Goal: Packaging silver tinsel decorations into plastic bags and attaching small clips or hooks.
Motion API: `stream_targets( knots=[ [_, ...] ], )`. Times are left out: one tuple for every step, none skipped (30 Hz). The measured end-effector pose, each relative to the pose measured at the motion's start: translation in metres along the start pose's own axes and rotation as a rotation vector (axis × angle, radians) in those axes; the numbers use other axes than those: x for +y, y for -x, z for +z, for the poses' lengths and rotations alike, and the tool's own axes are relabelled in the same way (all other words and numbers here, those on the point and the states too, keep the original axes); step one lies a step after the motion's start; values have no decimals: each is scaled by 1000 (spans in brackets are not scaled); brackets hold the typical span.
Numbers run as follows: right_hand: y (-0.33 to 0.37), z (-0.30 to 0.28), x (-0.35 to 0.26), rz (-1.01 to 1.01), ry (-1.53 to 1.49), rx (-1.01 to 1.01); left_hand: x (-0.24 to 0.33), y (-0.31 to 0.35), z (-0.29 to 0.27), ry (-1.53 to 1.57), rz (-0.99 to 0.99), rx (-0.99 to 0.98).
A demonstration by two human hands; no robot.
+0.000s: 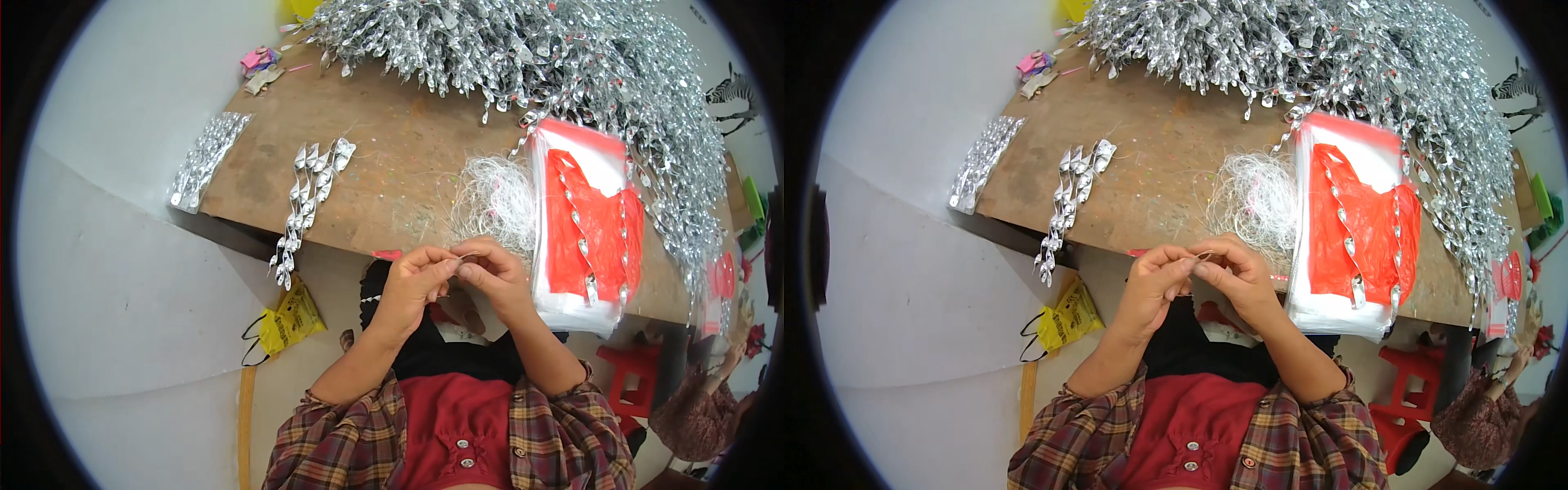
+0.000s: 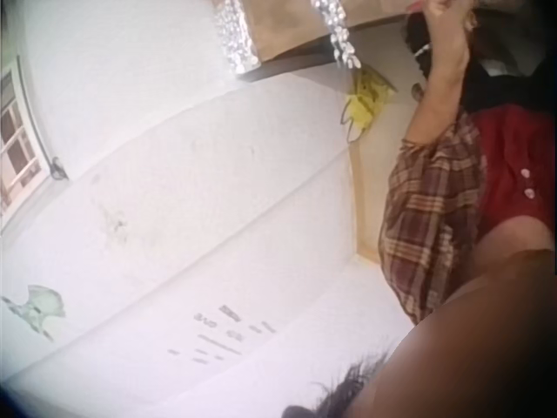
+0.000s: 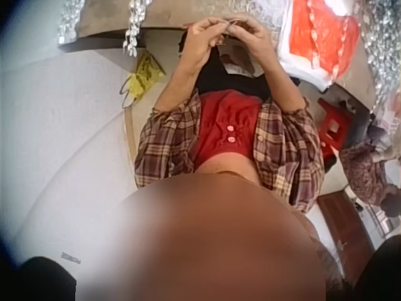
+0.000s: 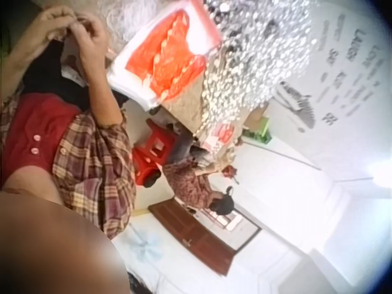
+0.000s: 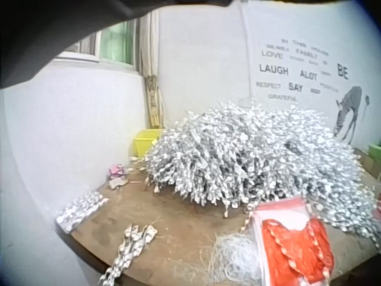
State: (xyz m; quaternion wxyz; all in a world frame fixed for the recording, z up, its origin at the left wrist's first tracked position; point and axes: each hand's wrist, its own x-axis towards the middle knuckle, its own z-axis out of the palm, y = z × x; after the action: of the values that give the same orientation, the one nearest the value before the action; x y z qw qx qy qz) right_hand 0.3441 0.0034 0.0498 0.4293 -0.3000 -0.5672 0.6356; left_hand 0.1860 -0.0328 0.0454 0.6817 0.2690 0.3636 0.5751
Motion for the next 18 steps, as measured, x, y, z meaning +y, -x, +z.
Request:
stream_targets(
  knots=[
    [-1,0,-1,-75,108,19,-1,0,0,-19,7,-2],
    [-3,0,-1,-153,214,33,-2,0,0,-21,12,0],
    [-4,0,-2,-156,211,28,-4,1,-1,-57,8,4],
    [-3,-2,-4,-155,304,65,-4,1,-1,-94,6,8],
    [-4,-4,-4,-155,393,96,-4,3,1,-97,15,19],
    [-6,-6,-4,-159,386,83,-3,4,3,-114,-26,-21],
    [-9,-9,-4,-217,496,167,-2,5,4,-131,-67,-60],
    [-11,-14,-2,-274,605,254,-2,5,4,-133,-58,-48],
    [-15,-20,0,-272,606,287,-1,6,5,-169,-130,-129],
    [-19,-27,4,-270,607,321,0,6,5,-205,-201,-210],
    [-23,-32,7,-252,533,334,-3,4,-1,-280,-232,-331],
    [-24,-37,7,-230,514,367,-6,3,-5,-285,-223,-320],
    [-25,-41,3,-216,440,406,-9,3,-8,-244,-189,-378],
    [-26,-45,-4,-196,367,441,-12,5,-11,-200,-157,-433],
    [-26,-51,-10,-199,363,436,-10,7,-12,-262,-167,-407],
    [-28,-59,-16,-242,312,516,-16,8,-22,-266,-162,-402],
    [-31,-64,-20,-287,256,592,-27,9,-38,-402,-176,-405],
    [-33,-67,-25,-289,254,591,-30,11,-44,-535,-196,-413]
  ],
)
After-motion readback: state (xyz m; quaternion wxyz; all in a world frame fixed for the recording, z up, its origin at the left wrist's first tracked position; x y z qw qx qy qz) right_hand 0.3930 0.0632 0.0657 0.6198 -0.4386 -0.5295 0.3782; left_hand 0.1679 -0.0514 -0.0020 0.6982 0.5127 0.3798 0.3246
